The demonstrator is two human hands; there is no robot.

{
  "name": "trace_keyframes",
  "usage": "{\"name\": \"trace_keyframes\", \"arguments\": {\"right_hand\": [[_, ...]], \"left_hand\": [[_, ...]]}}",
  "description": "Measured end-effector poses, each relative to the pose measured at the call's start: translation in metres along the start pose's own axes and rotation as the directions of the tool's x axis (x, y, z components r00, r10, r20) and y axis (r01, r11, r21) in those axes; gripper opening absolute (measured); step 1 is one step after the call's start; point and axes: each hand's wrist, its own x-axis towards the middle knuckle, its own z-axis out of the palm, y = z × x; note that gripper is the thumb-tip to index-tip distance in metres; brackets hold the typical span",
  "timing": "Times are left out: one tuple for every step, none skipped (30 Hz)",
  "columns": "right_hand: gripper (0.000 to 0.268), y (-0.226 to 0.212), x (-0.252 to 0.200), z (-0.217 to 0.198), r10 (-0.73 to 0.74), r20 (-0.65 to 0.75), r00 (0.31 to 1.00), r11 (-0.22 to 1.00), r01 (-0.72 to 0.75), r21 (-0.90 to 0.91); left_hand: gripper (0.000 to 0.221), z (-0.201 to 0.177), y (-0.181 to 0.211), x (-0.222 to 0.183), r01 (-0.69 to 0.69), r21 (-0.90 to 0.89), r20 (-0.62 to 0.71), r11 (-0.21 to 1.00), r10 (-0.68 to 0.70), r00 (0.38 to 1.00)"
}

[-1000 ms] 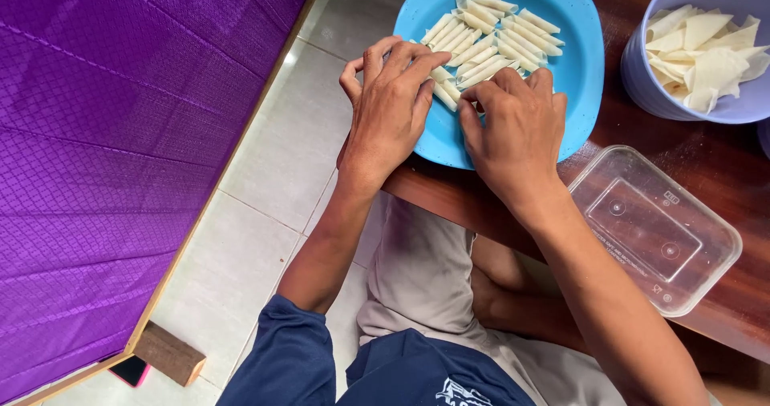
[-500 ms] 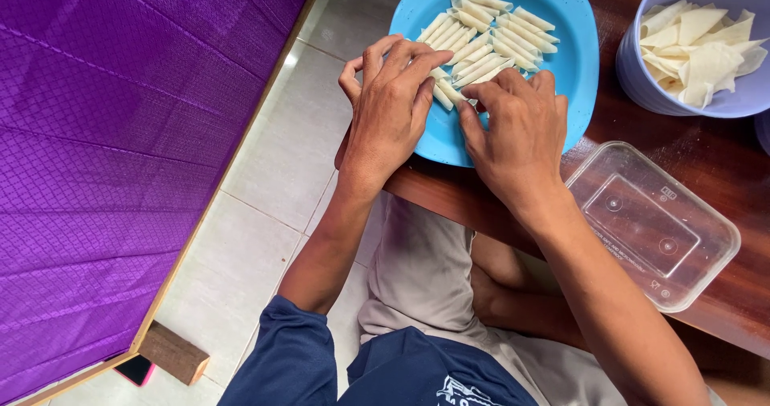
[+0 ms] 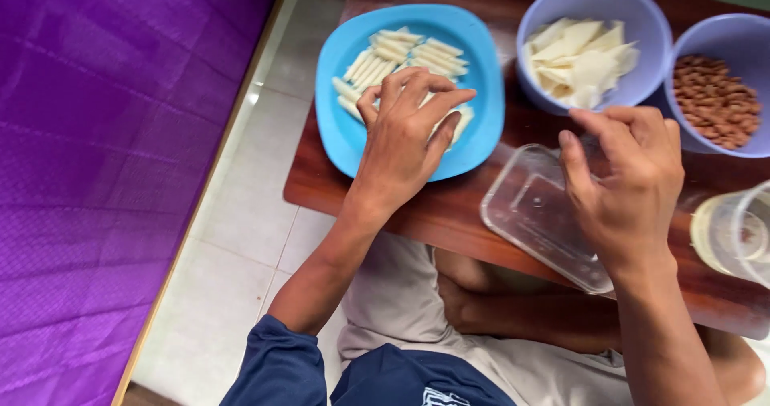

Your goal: Manually assembling nut rolls by placing a peanut inside a square wrapper and rolling it into a tube.

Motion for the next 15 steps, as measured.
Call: {"name": "trace_keyframes", "arguments": {"right_hand": [[0.026, 0.008, 0.002, 0.001, 0.006, -0.013, 1.000, 1.000, -0.006, -0.009], [0.030, 0.015, 0.004, 0.002, -0.009, -0.003, 1.000, 0.999, 0.008, -0.044], [0.034, 0.023, 0.006, 0.002, -0.020, 0.009, 1.000, 0.997, 0.021, -0.079], [0.034, 0.024, 0.007, -0.001, -0.013, -0.003, 1.000, 0.996, 0.013, -0.087], [0.025, 0.024, 0.007, -0.003, -0.003, -0.003, 1.000, 0.997, 0.003, -0.073], [0.017, 0.025, 0.007, -0.004, 0.006, -0.003, 1.000, 0.998, -0.006, -0.058], [0.017, 0.024, 0.006, -0.009, 0.012, -0.004, 1.000, 0.998, -0.012, -0.062], [0.015, 0.023, 0.005, -0.012, 0.005, 0.020, 1.000, 0.999, -0.004, -0.043], [0.014, 0.021, 0.004, -0.015, -0.003, 0.049, 0.999, 1.000, 0.004, -0.021], [0.014, 0.020, 0.005, -0.021, 0.003, 0.052, 0.999, 1.000, -0.001, -0.023], [0.015, 0.018, 0.006, -0.026, 0.040, 0.085, 0.996, 0.999, -0.042, 0.015], [0.017, 0.016, 0.007, -0.030, 0.076, 0.120, 0.990, 0.995, -0.083, 0.052], [0.017, 0.023, 0.013, -0.029, 0.079, 0.123, 0.989, 0.995, -0.086, 0.055], [0.016, 0.030, 0.018, -0.027, 0.026, 0.086, 0.996, 1.000, -0.027, 0.004], [0.015, 0.036, 0.024, -0.026, -0.029, 0.049, 0.998, 0.998, 0.032, -0.050]], "left_hand": [[0.030, 0.006, 0.007, 0.007, -0.016, -0.005, 0.000, 1.000, 0.016, 1.000], [0.028, 0.011, 0.015, 0.014, -0.050, -0.027, 0.000, 0.998, 0.050, 0.999], [0.027, 0.016, 0.023, 0.021, -0.083, -0.048, 0.002, 0.995, 0.083, 0.997], [0.027, 0.019, 0.028, 0.029, -0.099, -0.053, 0.003, 0.994, 0.099, 0.995], [0.026, 0.023, 0.033, 0.036, -0.108, -0.068, 0.013, 0.992, 0.109, 0.994], [0.026, 0.026, 0.037, 0.042, -0.117, -0.082, 0.022, 0.990, 0.119, 0.993], [0.026, 0.029, 0.039, 0.049, -0.121, -0.087, 0.026, 0.989, 0.124, 0.992], [0.027, 0.031, 0.040, 0.056, -0.128, -0.095, 0.032, 0.987, 0.131, 0.991], [0.029, 0.033, 0.041, 0.061, -0.130, -0.103, 0.039, 0.986, 0.135, 0.990], [0.029, 0.040, 0.038, 0.068, -0.129, -0.107, 0.044, 0.986, 0.134, 0.990], [0.027, 0.046, 0.035, 0.074, -0.154, -0.085, 0.029, 0.984, 0.157, 0.987], [0.025, 0.052, 0.032, 0.080, -0.179, -0.062, 0.014, 0.982, 0.181, 0.983], [0.025, 0.062, 0.030, 0.087, -0.177, -0.062, 0.019, 0.982, 0.179, 0.984], [0.023, 0.072, 0.026, 0.094, -0.160, -0.061, -0.003, 0.985, 0.160, 0.987], [0.021, 0.081, 0.024, 0.101, -0.146, -0.061, -0.027, 0.987, 0.145, 0.989]]}}
